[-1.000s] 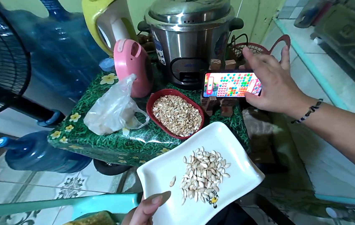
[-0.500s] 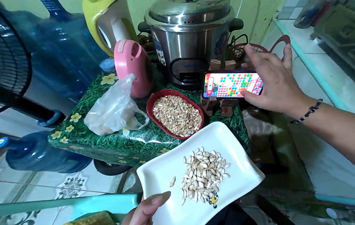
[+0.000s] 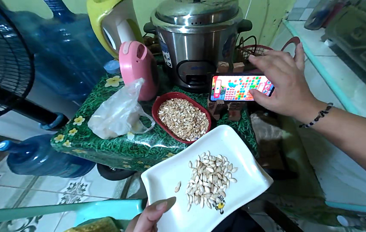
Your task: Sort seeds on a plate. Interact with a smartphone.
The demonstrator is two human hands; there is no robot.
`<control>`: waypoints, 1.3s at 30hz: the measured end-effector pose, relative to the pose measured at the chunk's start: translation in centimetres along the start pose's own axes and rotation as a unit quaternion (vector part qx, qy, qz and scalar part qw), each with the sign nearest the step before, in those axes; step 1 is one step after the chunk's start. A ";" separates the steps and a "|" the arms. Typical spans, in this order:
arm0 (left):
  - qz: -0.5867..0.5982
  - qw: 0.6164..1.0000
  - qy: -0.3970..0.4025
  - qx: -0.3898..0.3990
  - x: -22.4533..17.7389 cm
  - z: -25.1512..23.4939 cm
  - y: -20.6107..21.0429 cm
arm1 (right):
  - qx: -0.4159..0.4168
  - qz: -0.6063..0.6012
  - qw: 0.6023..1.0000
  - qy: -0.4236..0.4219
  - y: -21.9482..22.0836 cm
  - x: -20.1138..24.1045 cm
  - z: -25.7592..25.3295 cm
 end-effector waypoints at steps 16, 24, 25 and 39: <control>-0.006 1.000 -0.001 -0.009 0.0 0.0 -0.2 | -0.008 -0.004 1.000 -0.008 0.0 -0.1 0.1; 0.003 1.000 0.006 -0.004 -0.1 -0.1 -0.2 | -0.024 -0.019 0.999 -0.014 -0.4 0.0 0.1; 0.006 1.000 0.011 -0.002 -0.1 -0.1 -0.2 | -0.026 -0.021 0.999 -0.017 -0.4 0.0 0.1; 0.007 1.000 0.022 0.006 -0.3 0.0 0.1 | -0.050 -0.039 0.998 -0.002 -0.8 -0.8 -0.2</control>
Point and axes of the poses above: each hand's wrist, its own z-axis away from the middle knuckle, its own y-axis out of the palm, x = y × z, the point moved 9 cm from there along -z, towards the middle knuckle, and after that the axes turned 3 degrees about x, right-handed, at the moved point
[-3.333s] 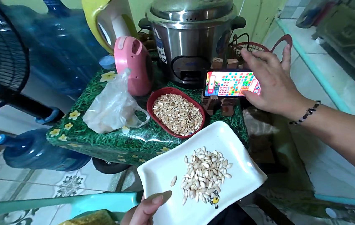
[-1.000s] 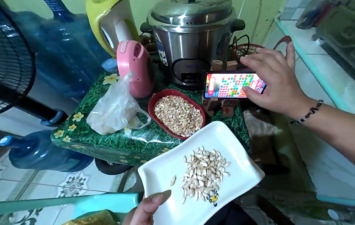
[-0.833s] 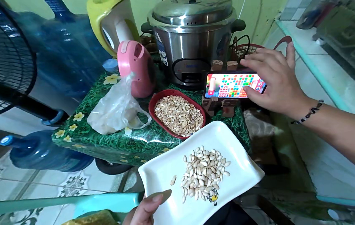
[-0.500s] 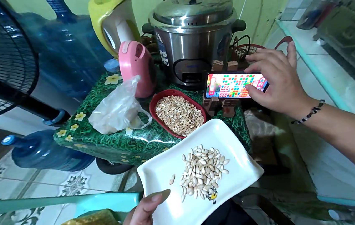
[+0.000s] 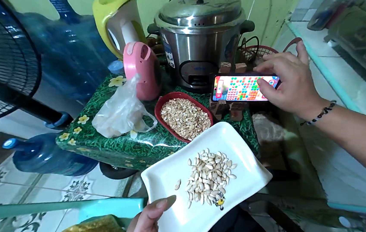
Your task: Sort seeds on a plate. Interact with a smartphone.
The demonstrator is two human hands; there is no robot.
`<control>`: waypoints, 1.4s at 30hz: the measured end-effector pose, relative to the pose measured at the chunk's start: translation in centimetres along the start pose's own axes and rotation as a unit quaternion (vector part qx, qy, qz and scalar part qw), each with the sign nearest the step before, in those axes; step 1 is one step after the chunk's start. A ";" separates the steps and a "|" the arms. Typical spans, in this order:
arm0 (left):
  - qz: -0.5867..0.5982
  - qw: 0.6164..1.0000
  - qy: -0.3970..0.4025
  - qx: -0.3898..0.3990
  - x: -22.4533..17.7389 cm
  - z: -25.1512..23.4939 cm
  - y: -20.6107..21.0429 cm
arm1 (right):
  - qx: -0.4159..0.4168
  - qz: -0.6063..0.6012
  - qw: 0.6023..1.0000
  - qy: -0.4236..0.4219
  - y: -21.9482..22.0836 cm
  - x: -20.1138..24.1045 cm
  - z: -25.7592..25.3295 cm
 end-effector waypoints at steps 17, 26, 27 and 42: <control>0.000 1.000 -0.008 0.000 0.1 0.0 0.4 | -0.003 -0.004 1.000 0.031 0.2 -0.6 -0.3; 0.001 1.000 -0.016 0.000 0.2 0.0 0.4 | 0.002 0.016 0.997 0.073 0.5 -0.5 -0.7; 0.002 1.000 -0.016 0.003 0.2 0.0 0.4 | 0.004 0.016 0.997 0.074 0.5 -0.5 -0.7; 0.004 1.000 -0.010 0.011 0.3 -0.1 0.4 | 0.009 -0.001 0.999 0.044 0.6 -0.3 -0.3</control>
Point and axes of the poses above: each hand's wrist, its own z-axis away from the middle knuckle, its own y-axis out of the palm, x = y × z, the point moved 9 cm from there along -z, towards the middle knuckle, and after that the axes turned 3 degrees about x, right-handed, at the moved point
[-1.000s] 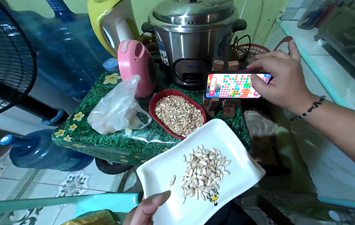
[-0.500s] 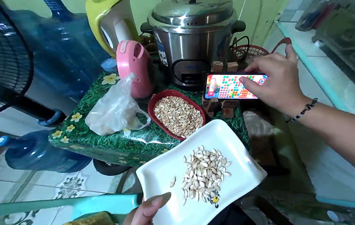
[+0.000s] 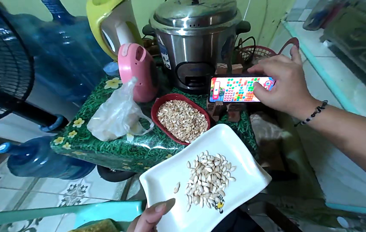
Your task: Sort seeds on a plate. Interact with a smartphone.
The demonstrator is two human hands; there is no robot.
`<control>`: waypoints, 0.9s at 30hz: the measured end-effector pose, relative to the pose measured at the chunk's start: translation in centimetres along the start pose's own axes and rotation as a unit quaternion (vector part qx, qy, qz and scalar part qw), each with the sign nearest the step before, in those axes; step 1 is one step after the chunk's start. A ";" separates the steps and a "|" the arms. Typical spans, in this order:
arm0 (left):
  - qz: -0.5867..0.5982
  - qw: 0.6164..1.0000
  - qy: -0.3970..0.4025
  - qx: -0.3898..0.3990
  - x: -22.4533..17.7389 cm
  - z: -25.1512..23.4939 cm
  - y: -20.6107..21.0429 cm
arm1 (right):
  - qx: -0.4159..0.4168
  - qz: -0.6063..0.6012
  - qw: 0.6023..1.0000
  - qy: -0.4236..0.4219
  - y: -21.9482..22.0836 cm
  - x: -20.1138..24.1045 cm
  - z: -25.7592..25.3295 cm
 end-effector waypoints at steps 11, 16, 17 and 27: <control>-0.017 1.000 0.001 -0.025 0.0 0.1 -0.5 | 0.016 0.011 1.000 -0.019 0.5 0.1 0.4; -0.008 1.000 0.005 -0.015 -0.1 0.0 -0.4 | 0.021 0.021 0.999 -0.025 0.7 0.2 0.6; -0.008 1.000 0.005 -0.015 -0.1 0.0 -0.4 | 0.022 0.022 0.999 -0.025 0.7 0.2 0.6; -0.003 1.000 -0.006 -0.021 0.0 0.0 -0.5 | 0.029 0.036 0.999 -0.022 0.9 0.4 0.6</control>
Point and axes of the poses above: each hand's wrist, its own z-axis away from the middle knuckle, its own y-axis out of the palm, x = y × z, the point moved 9 cm from there along -z, towards the middle knuckle, and after that the axes turned 3 degrees about x, right-handed, at the moved point
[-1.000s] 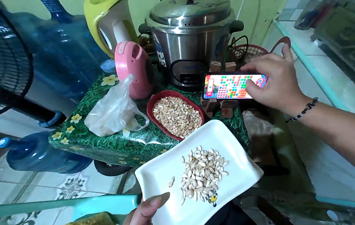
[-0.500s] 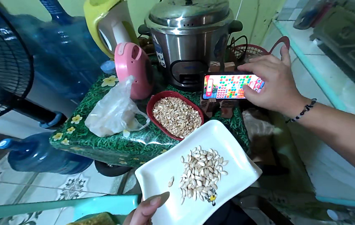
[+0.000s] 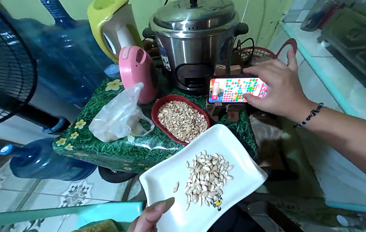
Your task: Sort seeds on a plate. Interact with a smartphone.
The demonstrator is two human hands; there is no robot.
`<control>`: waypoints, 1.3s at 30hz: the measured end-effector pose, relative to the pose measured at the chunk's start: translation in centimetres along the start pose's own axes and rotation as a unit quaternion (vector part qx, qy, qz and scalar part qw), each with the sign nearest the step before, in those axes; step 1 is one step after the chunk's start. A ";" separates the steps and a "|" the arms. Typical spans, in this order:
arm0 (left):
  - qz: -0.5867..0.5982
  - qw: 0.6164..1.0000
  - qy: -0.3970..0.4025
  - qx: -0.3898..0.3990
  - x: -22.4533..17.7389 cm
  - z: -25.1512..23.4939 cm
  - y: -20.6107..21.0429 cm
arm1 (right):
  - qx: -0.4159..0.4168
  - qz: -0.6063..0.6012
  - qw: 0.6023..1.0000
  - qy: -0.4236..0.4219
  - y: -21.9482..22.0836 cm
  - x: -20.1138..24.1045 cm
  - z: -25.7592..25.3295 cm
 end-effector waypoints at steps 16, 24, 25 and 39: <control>-0.008 1.000 0.007 0.004 -0.1 0.0 0.3 | 0.014 -0.006 1.000 0.006 0.2 -0.1 0.0; 0.004 1.000 0.010 0.013 -0.1 0.0 0.4 | 0.017 -0.003 1.000 0.004 0.2 0.0 0.1; 0.001 1.000 0.009 0.010 -0.1 0.0 0.3 | 0.018 -0.003 1.000 0.005 0.2 0.0 0.1; -0.005 1.000 0.011 0.006 -0.1 0.0 0.2 | 0.001 -0.009 1.000 0.005 0.1 0.0 0.0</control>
Point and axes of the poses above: each hand's wrist, its own z-axis away from the middle knuckle, its own y-axis out of the palm, x = y × z, the point moved 9 cm from there along -z, towards the middle knuckle, and after that the axes turned 3 degrees about x, right-handed, at the moved point
